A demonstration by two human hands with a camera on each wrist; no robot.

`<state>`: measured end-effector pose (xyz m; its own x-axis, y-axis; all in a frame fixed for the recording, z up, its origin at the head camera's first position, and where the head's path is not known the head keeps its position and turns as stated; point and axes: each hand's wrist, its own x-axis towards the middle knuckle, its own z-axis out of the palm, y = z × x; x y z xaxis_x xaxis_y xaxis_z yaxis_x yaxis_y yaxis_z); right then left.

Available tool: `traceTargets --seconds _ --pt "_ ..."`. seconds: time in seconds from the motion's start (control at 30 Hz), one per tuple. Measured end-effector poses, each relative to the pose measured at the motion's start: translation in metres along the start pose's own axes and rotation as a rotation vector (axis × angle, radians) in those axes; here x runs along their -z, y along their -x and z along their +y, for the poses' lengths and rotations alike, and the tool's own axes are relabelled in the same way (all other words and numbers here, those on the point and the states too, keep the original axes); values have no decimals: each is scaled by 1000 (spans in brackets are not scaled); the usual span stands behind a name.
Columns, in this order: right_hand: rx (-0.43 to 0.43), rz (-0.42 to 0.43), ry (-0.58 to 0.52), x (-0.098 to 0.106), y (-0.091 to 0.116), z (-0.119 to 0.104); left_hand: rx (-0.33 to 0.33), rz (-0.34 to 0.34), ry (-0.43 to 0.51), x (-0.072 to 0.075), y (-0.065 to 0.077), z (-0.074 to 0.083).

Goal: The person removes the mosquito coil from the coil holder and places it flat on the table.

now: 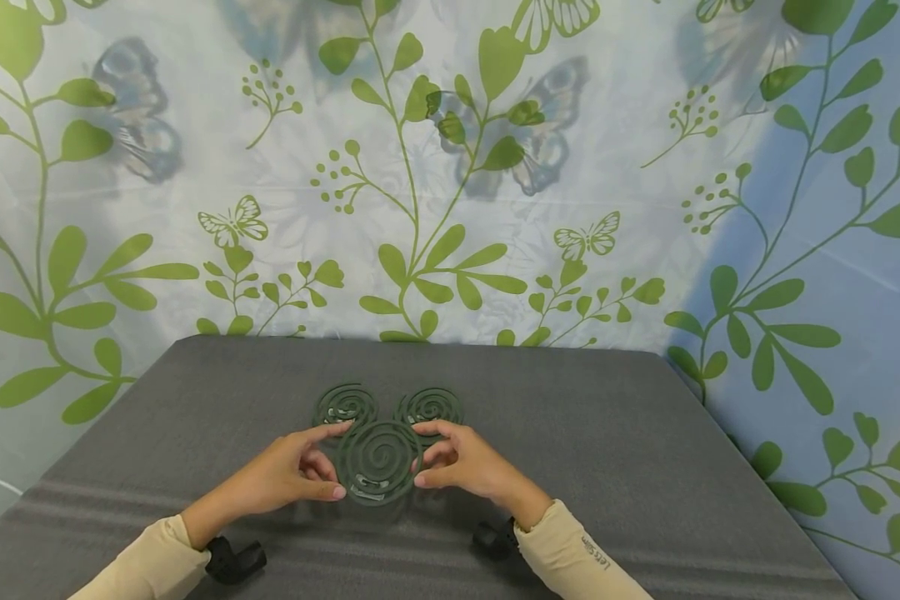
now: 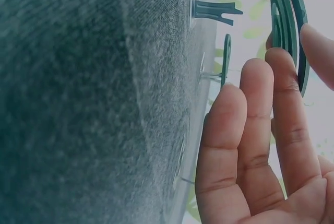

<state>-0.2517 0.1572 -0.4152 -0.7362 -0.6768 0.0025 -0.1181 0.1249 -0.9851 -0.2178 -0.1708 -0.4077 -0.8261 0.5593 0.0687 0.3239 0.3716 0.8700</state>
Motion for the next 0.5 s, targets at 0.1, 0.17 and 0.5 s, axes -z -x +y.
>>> traceTargets --seconds 0.1,0.17,0.5 --pt "-6 -7 -18 3 1 1 -39 -19 27 1 -2 -6" --pt "-10 -14 -28 6 3 1 -44 -23 48 0 -3 -6" --pt "5 -1 -44 17 10 1 57 29 114 -11 -9 20"
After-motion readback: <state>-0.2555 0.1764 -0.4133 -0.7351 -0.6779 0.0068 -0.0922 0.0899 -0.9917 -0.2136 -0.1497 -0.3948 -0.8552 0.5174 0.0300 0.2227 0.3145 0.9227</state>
